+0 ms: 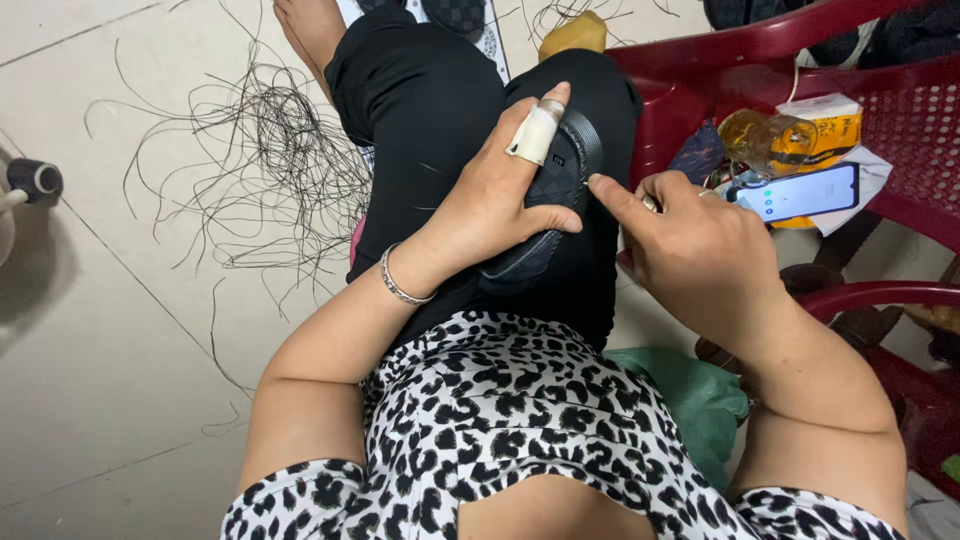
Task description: The person sews the strap and sole of a black sandal by hand using a needle and black thread, pulling the thread tight after each stitch.
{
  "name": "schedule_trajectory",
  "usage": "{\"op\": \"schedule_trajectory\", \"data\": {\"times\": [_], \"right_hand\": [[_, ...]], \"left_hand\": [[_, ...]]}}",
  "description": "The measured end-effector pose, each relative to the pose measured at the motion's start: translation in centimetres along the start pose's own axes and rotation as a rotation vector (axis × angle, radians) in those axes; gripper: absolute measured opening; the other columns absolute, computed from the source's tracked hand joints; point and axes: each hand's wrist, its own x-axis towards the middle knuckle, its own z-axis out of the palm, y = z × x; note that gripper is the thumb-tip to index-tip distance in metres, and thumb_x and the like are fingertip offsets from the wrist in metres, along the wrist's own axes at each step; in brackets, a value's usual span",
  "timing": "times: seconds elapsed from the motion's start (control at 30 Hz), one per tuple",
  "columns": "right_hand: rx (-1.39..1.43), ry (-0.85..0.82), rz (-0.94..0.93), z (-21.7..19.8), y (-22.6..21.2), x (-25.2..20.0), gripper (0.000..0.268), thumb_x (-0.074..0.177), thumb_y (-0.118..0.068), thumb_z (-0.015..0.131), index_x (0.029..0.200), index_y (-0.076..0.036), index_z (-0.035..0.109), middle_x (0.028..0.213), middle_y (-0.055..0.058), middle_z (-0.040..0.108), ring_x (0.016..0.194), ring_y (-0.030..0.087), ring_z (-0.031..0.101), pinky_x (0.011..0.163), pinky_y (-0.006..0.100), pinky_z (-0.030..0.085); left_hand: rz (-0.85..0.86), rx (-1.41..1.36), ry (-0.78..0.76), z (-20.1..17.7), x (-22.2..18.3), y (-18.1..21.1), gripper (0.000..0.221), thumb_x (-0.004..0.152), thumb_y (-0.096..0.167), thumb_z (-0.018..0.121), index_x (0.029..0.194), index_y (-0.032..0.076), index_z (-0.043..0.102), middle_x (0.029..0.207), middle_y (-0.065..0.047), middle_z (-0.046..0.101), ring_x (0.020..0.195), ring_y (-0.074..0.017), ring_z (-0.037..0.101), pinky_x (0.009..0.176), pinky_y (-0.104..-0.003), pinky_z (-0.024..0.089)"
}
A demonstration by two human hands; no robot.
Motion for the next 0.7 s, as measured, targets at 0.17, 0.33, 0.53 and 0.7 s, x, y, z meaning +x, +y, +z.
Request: {"op": "schedule_trajectory", "data": {"times": [0.17, 0.33, 0.53, 0.7], "right_hand": [[0.370, -0.148, 0.019, -0.8, -0.5, 3.9, 0.020, 0.110, -0.028, 0.051, 0.119, -0.010, 0.052, 0.094, 0.015, 0.066, 0.066, 0.041, 0.066, 0.049, 0.056, 0.047], [0.453, -0.221, 0.118, 0.3, 0.1, 3.5, 0.034, 0.106, -0.035, 0.051, 0.133, -0.015, 0.047, 0.106, 0.013, 0.071, 0.078, 0.045, 0.069, 0.061, 0.061, 0.051], [0.209, 0.211, -0.033, 2.7, -0.2, 2.4, 0.029, 0.108, -0.034, 0.058, 0.132, -0.018, 0.063, 0.082, 0.001, 0.064, 0.074, 0.024, 0.071, 0.066, 0.038, 0.059], [0.143, 0.271, -0.028, 3.1, 0.0, 2.9, 0.025, 0.108, -0.031, 0.056, 0.126, -0.016, 0.065, 0.078, 0.003, 0.062, 0.070, 0.023, 0.070, 0.064, 0.036, 0.059]], "left_hand": [[-0.027, -0.045, -0.032, -0.5, 0.3, -0.2, 0.125, 0.085, 0.046, 0.095, 0.166, 0.017, 0.003, 0.171, -0.015, 0.021, 0.159, -0.0357, 0.034, 0.125, -0.045, 0.041], [0.009, 0.125, 0.100, 0.4, -1.1, 2.1, 0.107, 0.088, 0.042, 0.092, 0.159, 0.006, 0.021, 0.161, -0.025, 0.029, 0.152, -0.0437, 0.037, 0.125, -0.052, 0.039], [0.464, 0.511, 0.543, 3.1, -2.3, 0.2, 0.014, 0.097, 0.017, 0.062, 0.089, 0.005, 0.059, 0.095, -0.013, 0.060, 0.080, -0.0326, 0.060, 0.072, -0.047, 0.048], [0.458, 0.428, 0.477, 1.4, -1.1, 2.1, 0.028, 0.091, 0.012, 0.064, 0.065, 0.007, 0.059, 0.086, -0.011, 0.061, 0.073, -0.0292, 0.055, 0.062, -0.041, 0.038]]}}
